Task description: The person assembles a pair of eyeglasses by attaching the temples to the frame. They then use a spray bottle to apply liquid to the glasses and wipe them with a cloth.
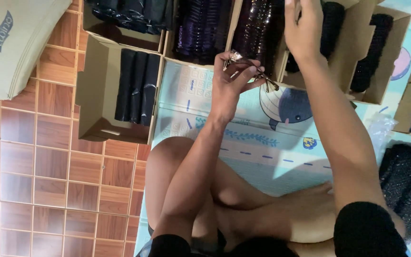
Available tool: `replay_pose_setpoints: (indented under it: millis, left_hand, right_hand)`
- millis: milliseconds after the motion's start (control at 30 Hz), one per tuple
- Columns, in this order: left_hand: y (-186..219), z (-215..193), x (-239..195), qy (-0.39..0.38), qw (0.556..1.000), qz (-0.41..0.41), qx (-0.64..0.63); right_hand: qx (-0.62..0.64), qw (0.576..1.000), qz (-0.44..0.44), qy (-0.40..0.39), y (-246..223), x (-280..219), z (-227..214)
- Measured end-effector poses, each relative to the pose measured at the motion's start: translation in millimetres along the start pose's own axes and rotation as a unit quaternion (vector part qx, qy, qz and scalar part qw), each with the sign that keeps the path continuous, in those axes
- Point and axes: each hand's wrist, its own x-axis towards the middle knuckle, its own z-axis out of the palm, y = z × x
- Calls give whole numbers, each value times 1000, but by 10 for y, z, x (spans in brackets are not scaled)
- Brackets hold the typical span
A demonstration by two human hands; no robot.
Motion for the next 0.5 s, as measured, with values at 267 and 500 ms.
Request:
replay_pose_setpoints:
  millis: [267,500]
  left_hand:
    - [-236,-70,20,20,1000,12,16]
    - [-487,5,-251,-43,997,-17,60]
  right_hand:
    - [234,908,301,-176,-1126,-985,-1283]
    - [261,880,380,-115,-1878,-1729,-1993]
